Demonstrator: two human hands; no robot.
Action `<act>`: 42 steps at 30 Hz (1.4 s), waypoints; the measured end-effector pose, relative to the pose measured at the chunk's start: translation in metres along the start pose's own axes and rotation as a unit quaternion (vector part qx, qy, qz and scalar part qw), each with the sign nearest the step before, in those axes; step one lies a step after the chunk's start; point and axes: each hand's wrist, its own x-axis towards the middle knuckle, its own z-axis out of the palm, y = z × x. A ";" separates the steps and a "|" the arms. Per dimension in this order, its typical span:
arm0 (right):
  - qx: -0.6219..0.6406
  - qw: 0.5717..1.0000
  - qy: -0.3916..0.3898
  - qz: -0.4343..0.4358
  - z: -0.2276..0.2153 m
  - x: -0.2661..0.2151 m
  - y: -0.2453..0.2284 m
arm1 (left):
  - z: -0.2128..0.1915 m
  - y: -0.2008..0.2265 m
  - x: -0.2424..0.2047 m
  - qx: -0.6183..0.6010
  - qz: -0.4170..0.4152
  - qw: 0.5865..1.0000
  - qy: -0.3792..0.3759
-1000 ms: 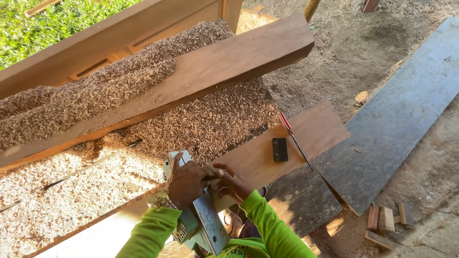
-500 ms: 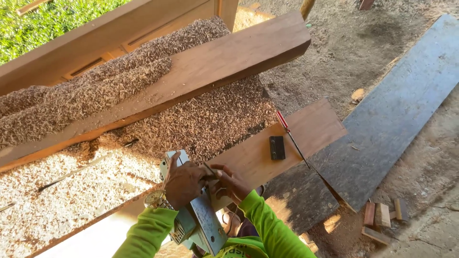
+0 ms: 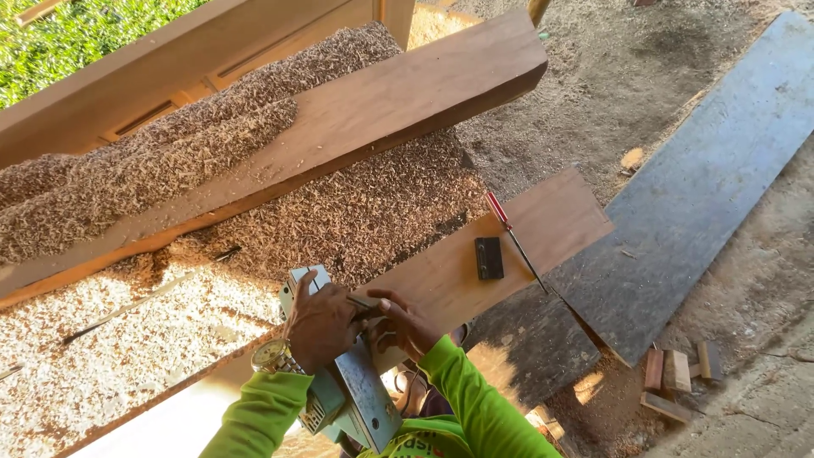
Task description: Servicing and adjusting an electric power planer on an outdoor workbench.
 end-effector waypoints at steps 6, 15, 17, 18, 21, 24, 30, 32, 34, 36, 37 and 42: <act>0.063 0.996 -0.007 -0.063 -0.008 0.004 0.010 | 0.028 -0.014 0.006 0.103 0.023 0.994 0.007; -0.155 0.969 0.080 -0.173 -0.019 0.006 0.009 | 0.015 0.006 0.010 0.226 0.083 0.969 0.054; -0.172 0.953 0.107 -0.224 -0.016 -0.003 -0.002 | 0.028 0.002 0.026 0.179 0.081 0.980 0.020; -0.189 0.934 0.134 -0.272 -0.014 -0.009 -0.006 | 0.035 0.000 0.032 0.129 0.075 0.989 -0.016; -0.150 0.911 0.207 -0.322 -0.056 -0.013 -0.013 | 0.056 0.008 0.060 0.101 0.096 0.989 0.059; -0.098 0.903 0.270 -0.319 -0.073 -0.029 -0.032 | 0.082 0.024 0.089 0.073 0.061 0.993 0.074; -0.004 0.924 0.264 -0.276 -0.101 -0.058 -0.029 | 0.122 0.029 0.110 0.052 0.076 0.994 0.054; -0.005 0.928 0.255 -0.270 -0.099 -0.063 -0.027 | 0.092 0.038 0.102 0.035 0.063 0.997 0.000; -0.005 0.933 0.244 -0.263 -0.093 -0.065 -0.027 | 0.076 0.040 0.097 0.020 0.047 0.997 -0.054; -0.013 0.940 0.245 -0.235 -0.084 -0.064 -0.030 | 0.075 0.035 0.097 -0.025 0.041 0.997 -0.063; -0.013 0.941 0.242 -0.234 -0.081 -0.060 -0.033 | 0.062 0.033 0.089 -0.024 0.038 0.997 -0.061; -0.048 0.963 0.216 -0.154 -0.049 -0.050 -0.037 | -0.008 0.018 0.015 -0.158 0.004 0.940 0.303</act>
